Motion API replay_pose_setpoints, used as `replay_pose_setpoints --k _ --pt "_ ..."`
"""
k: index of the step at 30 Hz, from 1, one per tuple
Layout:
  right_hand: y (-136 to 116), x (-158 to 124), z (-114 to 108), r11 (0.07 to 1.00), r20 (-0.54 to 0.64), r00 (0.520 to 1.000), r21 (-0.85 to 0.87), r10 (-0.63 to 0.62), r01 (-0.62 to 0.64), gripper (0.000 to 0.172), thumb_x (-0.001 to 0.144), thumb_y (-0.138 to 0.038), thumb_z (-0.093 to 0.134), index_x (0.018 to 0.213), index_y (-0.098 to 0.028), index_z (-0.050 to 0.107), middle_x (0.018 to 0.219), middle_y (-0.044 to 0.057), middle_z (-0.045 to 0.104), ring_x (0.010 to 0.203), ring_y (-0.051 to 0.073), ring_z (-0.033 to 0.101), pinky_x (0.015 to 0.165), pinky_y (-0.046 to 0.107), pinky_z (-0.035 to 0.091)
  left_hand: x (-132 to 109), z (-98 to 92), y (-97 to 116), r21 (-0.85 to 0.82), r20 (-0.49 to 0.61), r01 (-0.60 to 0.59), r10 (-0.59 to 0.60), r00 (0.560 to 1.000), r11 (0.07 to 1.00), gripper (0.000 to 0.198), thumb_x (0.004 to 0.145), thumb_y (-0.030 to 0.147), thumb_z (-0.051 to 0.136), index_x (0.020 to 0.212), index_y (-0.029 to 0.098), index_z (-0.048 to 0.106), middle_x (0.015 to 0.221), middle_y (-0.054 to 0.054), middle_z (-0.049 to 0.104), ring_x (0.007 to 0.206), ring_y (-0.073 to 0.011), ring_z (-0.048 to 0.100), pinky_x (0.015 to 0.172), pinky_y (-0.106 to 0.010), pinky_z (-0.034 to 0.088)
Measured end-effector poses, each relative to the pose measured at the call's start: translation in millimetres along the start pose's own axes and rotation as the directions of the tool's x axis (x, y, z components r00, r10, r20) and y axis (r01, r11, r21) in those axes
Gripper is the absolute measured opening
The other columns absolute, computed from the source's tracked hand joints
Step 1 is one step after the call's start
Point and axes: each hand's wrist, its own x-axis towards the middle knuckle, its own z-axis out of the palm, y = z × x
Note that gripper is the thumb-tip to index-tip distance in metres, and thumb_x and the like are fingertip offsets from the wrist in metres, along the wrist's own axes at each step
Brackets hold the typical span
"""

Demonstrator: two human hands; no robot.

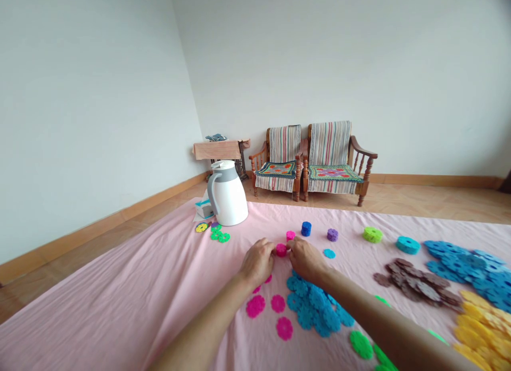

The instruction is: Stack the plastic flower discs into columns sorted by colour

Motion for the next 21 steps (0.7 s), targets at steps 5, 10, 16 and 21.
replay_pose_setpoints --k 5,10,16,21 --pt "6.8 -1.6 -0.7 1.000 -0.031 0.999 0.026 -0.011 0.012 0.020 0.092 -0.031 0.058 0.105 -0.016 0.062 0.106 0.005 0.065 0.093 0.018 0.064 0.081 0.039 0.052 -0.4 -2.9 -6.2 -0.059 -0.010 0.022 -0.023 1.000 0.998 0.032 0.069 -0.004 0.043 0.082 0.018 0.063 0.087 -0.005 0.063 0.088 -0.0183 0.059 0.081 -0.028 0.046" --pt "22.8 -35.4 -15.5 0.996 -0.088 0.995 0.080 -0.044 0.051 0.016 0.091 -0.012 0.050 0.097 -0.015 0.064 0.091 0.004 0.067 0.082 0.016 0.064 0.076 0.033 0.050 -2.2 -22.8 -19.5 -0.165 0.035 0.066 -0.061 0.998 0.984 0.022 0.070 0.001 0.048 0.078 0.016 0.063 0.082 -0.002 0.062 0.073 -0.0138 0.059 0.070 -0.023 0.046" --pt "51.2 -104.9 -25.8 0.982 -0.153 0.982 0.137 -0.107 0.128 0.032 0.093 -0.020 0.034 0.088 -0.020 0.066 0.080 0.004 0.066 0.072 0.016 0.065 0.068 0.029 0.048 -9.2 -48.0 -17.7 -0.327 0.413 0.097 0.050 0.909 0.940 0.027 0.061 0.023 0.074 0.084 0.016 0.063 0.079 0.001 0.061 0.065 -0.0113 0.053 0.057 -0.020 0.042" --pt "79.3 -143.5 -15.6 0.972 -0.339 0.933 0.150 -0.121 0.180 0.028 0.096 -0.028 0.038 0.097 -0.023 0.065 0.084 0.005 0.069 0.077 0.017 0.068 0.067 0.027 0.052 -11.0 -46.3 -9.9 -0.237 0.451 0.073 0.044 0.891 0.969 0.026 0.056 0.019 0.074 0.078 0.016 0.059 0.080 0.002 0.057 0.065 -0.0115 0.052 0.059 -0.020 0.041"
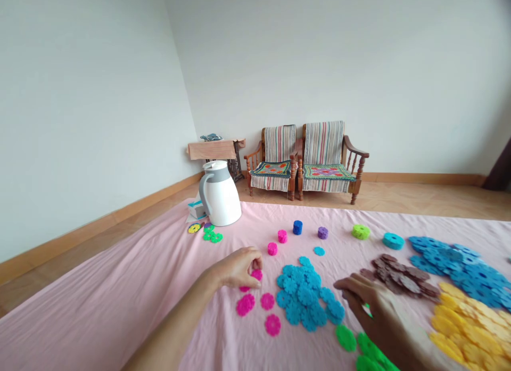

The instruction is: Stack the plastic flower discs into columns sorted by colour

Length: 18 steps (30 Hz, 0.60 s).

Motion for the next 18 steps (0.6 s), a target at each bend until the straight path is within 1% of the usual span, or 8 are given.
replay_pose_setpoints --k 2,4,8,10,13,16,18 --pt "2.9 -11.8 -2.3 1.000 0.005 1.000 -0.022 -0.012 0.012 0.026 0.096 -0.029 0.040 0.097 -0.024 0.065 0.082 0.003 0.069 0.073 0.015 0.069 0.064 0.024 0.053 1.2 2.9 1.2 0.036 -0.012 0.006 -0.006 1.000 0.999 0.020 0.058 0.018 0.070 0.075 0.017 0.058 0.077 0.002 0.055 0.065 -0.0119 0.052 0.059 -0.020 0.040" --pt "2.7 -21.1 -4.6 0.997 -0.016 0.999 -0.065 -0.030 0.029 0.026 0.097 -0.028 0.040 0.098 -0.024 0.065 0.083 0.003 0.070 0.074 0.015 0.070 0.064 0.022 0.055 1.5 5.5 1.9 0.073 -0.020 -0.006 0.007 1.000 0.997 0.017 0.059 0.016 0.066 0.073 0.017 0.057 0.075 0.002 0.055 0.066 -0.0122 0.053 0.059 -0.020 0.040" --pt "2.8 -34.2 -6.5 0.978 -0.119 0.990 -0.199 -0.079 0.054 0.027 0.096 -0.030 0.041 0.102 -0.024 0.066 0.098 0.007 0.073 0.086 0.018 0.072 0.069 0.022 0.057 0.5 9.4 3.6 0.147 -0.062 -0.037 0.047 0.997 0.988 0.017 0.056 0.010 0.058 0.071 0.017 0.055 0.075 0.002 0.055 0.066 -0.0126 0.052 0.061 -0.021 0.040" --pt "4.6 -37.6 -6.1 0.967 -0.130 0.986 -0.246 -0.104 0.070 0.027 0.096 -0.031 0.041 0.103 -0.024 0.067 0.100 0.007 0.073 0.088 0.018 0.072 0.072 0.022 0.058 1.2 9.7 4.3 0.165 -0.108 -0.046 0.065 0.992 0.985 0.018 0.055 0.010 0.057 0.071 0.018 0.054 0.075 0.002 0.055 0.067 -0.0131 0.053 0.061 -0.021 0.041" --pt "6.4 -38.7 -4.8 0.953 -0.120 0.983 -0.285 -0.138 0.099 0.027 0.096 -0.030 0.041 0.105 -0.025 0.066 0.100 0.007 0.074 0.089 0.018 0.072 0.074 0.023 0.058 6.7 7.1 4.0 0.123 -0.209 -0.035 0.060 0.976 0.992 0.020 0.055 0.010 0.056 0.073 0.017 0.054 0.076 0.001 0.056 0.068 -0.0133 0.054 0.061 -0.021 0.042" --pt "5.6 -37.5 -4.2 0.942 -0.124 0.978 -0.315 -0.167 0.120 0.029 0.097 -0.031 0.039 0.104 -0.024 0.066 0.099 0.008 0.074 0.089 0.019 0.072 0.072 0.024 0.058 17.9 2.0 2.5 0.059 -0.335 -0.011 0.030 0.942 0.998 0.020 0.059 0.009 0.055 0.077 0.017 0.056 0.079 0.000 0.059 0.067 -0.0123 0.055 0.061 -0.021 0.044" --pt "4.5 -36.9 -4.5 0.939 -0.134 0.975 -0.319 -0.178 0.128 0.030 0.097 -0.031 0.037 0.104 -0.023 0.066 0.098 0.009 0.074 0.088 0.019 0.072 0.070 0.024 0.058 26.7 -0.9 2.2 0.053 -0.388 -0.014 0.033 0.921 0.998 0.017 0.062 0.010 0.056 0.078 0.017 0.058 0.080 0.000 0.060 0.068 -0.0121 0.056 0.062 -0.021 0.045"
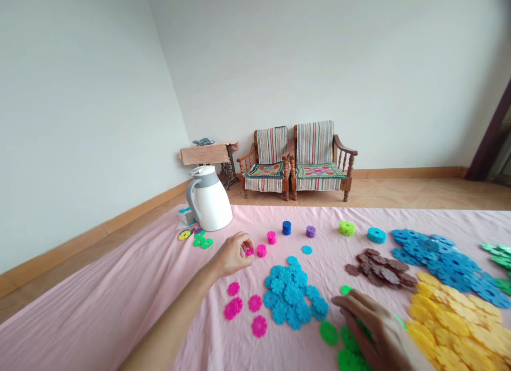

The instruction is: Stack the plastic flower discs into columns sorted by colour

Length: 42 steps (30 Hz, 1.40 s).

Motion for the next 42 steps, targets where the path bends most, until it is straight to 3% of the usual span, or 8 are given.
replay_pose_setpoints --k 8,19,23,25,28,31,36,42 --pt "-1.3 -1.1 -1.1 0.999 0.000 1.000 0.040 0.011 -0.011 0.028 0.098 -0.032 0.038 0.105 -0.026 0.064 0.098 0.006 0.074 0.089 0.018 0.072 0.072 0.022 0.057 24.1 10.5 9.9 0.073 0.005 -0.089 0.089 0.996 0.993 0.019 0.066 0.007 0.060 0.081 0.017 0.065 0.084 -0.002 0.067 0.079 -0.0156 0.061 0.071 -0.023 0.046" --pt "-9.0 3.4 -4.7 0.996 -0.001 1.000 0.087 0.030 -0.030 0.032 0.099 -0.033 0.034 0.105 -0.024 0.064 0.095 0.007 0.073 0.083 0.017 0.072 0.067 0.021 0.056 26.4 11.6 16.6 0.120 0.066 -0.107 0.099 0.993 0.987 0.017 0.069 0.010 0.061 0.083 0.018 0.065 0.089 -0.003 0.067 0.083 -0.0178 0.062 0.077 -0.026 0.046" --pt "-9.4 4.5 -6.5 0.995 0.022 0.999 0.089 0.035 -0.037 0.031 0.098 -0.032 0.035 0.103 -0.024 0.065 0.096 0.007 0.073 0.085 0.018 0.072 0.068 0.022 0.057 12.0 -1.7 17.5 0.093 0.072 -0.051 0.045 0.996 0.994 0.016 0.072 0.015 0.059 0.088 0.018 0.064 0.091 -0.003 0.065 0.083 -0.0174 0.061 0.074 -0.025 0.046" --pt "-8.6 4.8 -6.2 0.996 0.042 0.999 0.083 0.029 -0.033 0.030 0.098 -0.031 0.036 0.104 -0.024 0.065 0.096 0.007 0.073 0.085 0.018 0.072 0.069 0.022 0.057 -1.5 -11.0 16.9 0.095 0.146 -0.023 0.009 0.989 0.995 0.018 0.069 0.011 0.055 0.084 0.017 0.062 0.087 -0.002 0.064 0.078 -0.0159 0.060 0.070 -0.024 0.044" --pt "-6.8 4.1 -4.6 0.997 0.057 0.998 0.070 0.026 -0.030 0.029 0.098 -0.030 0.037 0.105 -0.024 0.065 0.097 0.007 0.073 0.087 0.018 0.072 0.070 0.022 0.057 -25.5 -25.3 17.1 0.101 0.323 -0.017 -0.017 0.946 0.995 0.024 0.062 0.007 0.052 0.082 0.018 0.060 0.084 0.000 0.061 0.071 -0.0140 0.057 0.064 -0.021 0.042" --pt "-5.0 2.0 -3.5 0.998 0.070 0.997 0.066 0.019 -0.023 0.029 0.098 -0.032 0.039 0.106 -0.024 0.066 0.097 0.007 0.073 0.089 0.019 0.071 0.072 0.023 0.057 -46.1 -35.1 19.4 0.114 0.417 0.006 -0.053 0.907 0.994 0.029 0.058 0.010 0.055 0.086 0.018 0.059 0.086 0.000 0.058 0.071 -0.0142 0.055 0.061 -0.021 0.040" --pt "-3.4 -0.8 -4.2 0.998 0.083 0.997 0.061 -0.001 -0.004 0.030 0.098 -0.031 0.038 0.107 -0.024 0.065 0.098 0.007 0.073 0.089 0.018 0.071 0.071 0.022 0.058 -63.0 -33.4 15.5 0.152 0.391 0.043 -0.100 0.915 0.987 0.022 0.059 0.013 0.053 0.080 0.018 0.056 0.084 0.000 0.055 0.068 -0.0129 0.052 0.059 -0.021 0.039" --pt "-4.8 2.0 -4.6 0.998 0.074 0.997 0.063 0.011 -0.016 0.029 0.097 -0.032 0.039 0.106 -0.024 0.066 0.097 0.007 0.074 0.089 0.019 0.072 0.071 0.022 0.058 -60.3 -23.6 7.2 0.174 0.359 0.004 -0.067 0.931 0.985 0.019 0.057 0.015 0.055 0.076 0.019 0.054 0.081 0.001 0.056 0.068 -0.0134 0.052 0.059 -0.021 0.038"
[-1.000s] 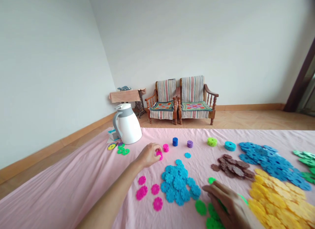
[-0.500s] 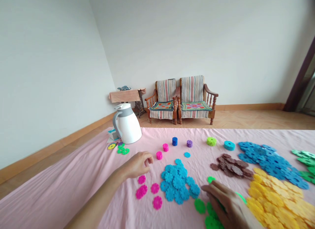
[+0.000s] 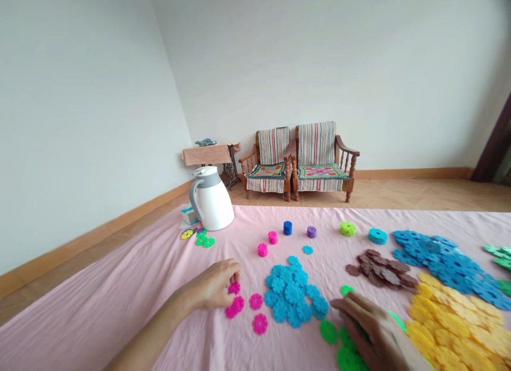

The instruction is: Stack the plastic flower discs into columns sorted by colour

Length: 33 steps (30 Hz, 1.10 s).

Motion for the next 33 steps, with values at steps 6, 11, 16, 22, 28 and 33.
replay_pose_setpoints --k 6,11,16,22,28,33 --pt "-2.0 2.2 -2.9 0.997 -0.011 1.000 0.074 0.027 -0.026 0.025 0.095 -0.031 0.043 0.102 -0.027 0.067 0.095 0.004 0.074 0.088 0.019 0.072 0.071 0.022 0.057 35.1 -5.2 7.5 -0.036 -0.168 -0.079 0.072 0.983 0.996 0.024 0.057 0.009 0.053 0.079 0.019 0.055 0.081 0.000 0.058 0.073 -0.0147 0.055 0.066 -0.023 0.042" --pt "-5.1 6.1 -6.1 0.996 -0.029 0.999 0.083 0.020 -0.017 0.027 0.096 -0.031 0.041 0.103 -0.027 0.067 0.093 0.004 0.074 0.083 0.018 0.072 0.067 0.021 0.057 71.2 -6.7 10.4 -0.064 -0.313 -0.052 0.029 0.949 0.997 0.020 0.063 0.010 0.058 0.081 0.019 0.057 0.084 -0.001 0.061 0.075 -0.0152 0.057 0.068 -0.023 0.045" --pt "-7.2 5.7 -6.3 0.997 -0.016 1.000 0.072 0.022 -0.021 0.030 0.097 -0.031 0.038 0.102 -0.025 0.067 0.094 0.006 0.073 0.082 0.018 0.072 0.067 0.022 0.056 88.8 -4.0 12.6 -0.042 -0.321 -0.085 0.067 0.945 0.996 0.016 0.067 0.010 0.060 0.081 0.018 0.060 0.086 -0.002 0.062 0.079 -0.0161 0.059 0.073 -0.025 0.047" --pt "-7.5 4.5 -5.7 0.996 -0.005 0.999 0.082 0.043 -0.042 0.030 0.097 -0.032 0.038 0.101 -0.026 0.067 0.091 0.006 0.072 0.081 0.018 0.071 0.066 0.022 0.056 93.1 -0.4 15.0 -0.028 -0.298 -0.067 0.056 0.953 0.997 0.014 0.068 0.010 0.060 0.079 0.018 0.062 0.085 -0.002 0.063 0.081 -0.0175 0.060 0.074 -0.025 0.047" --pt "-6.7 5.2 -4.5 0.997 0.013 0.999 0.070 0.034 -0.035 0.032 0.098 -0.032 0.035 0.101 -0.026 0.067 0.093 0.005 0.072 0.084 0.018 0.071 0.068 0.023 0.056 86.5 -3.0 15.6 -0.017 -0.321 -0.052 0.044 0.946 0.999 0.015 0.069 0.012 0.059 0.083 0.018 0.061 0.089 -0.003 0.063 0.082 -0.0175 0.060 0.073 -0.026 0.046" --pt "-5.5 4.6 -5.6 0.998 0.038 0.999 0.053 0.036 -0.038 0.029 0.097 -0.031 0.039 0.104 -0.025 0.067 0.096 0.006 0.072 0.086 0.018 0.071 0.068 0.022 0.056 49.7 -14.7 20.2 -0.038 -0.172 -0.073 0.065 0.983 0.997 0.016 0.065 0.010 0.054 0.079 0.018 0.058 0.082 0.000 0.061 0.074 -0.0150 0.058 0.068 -0.023 0.043"
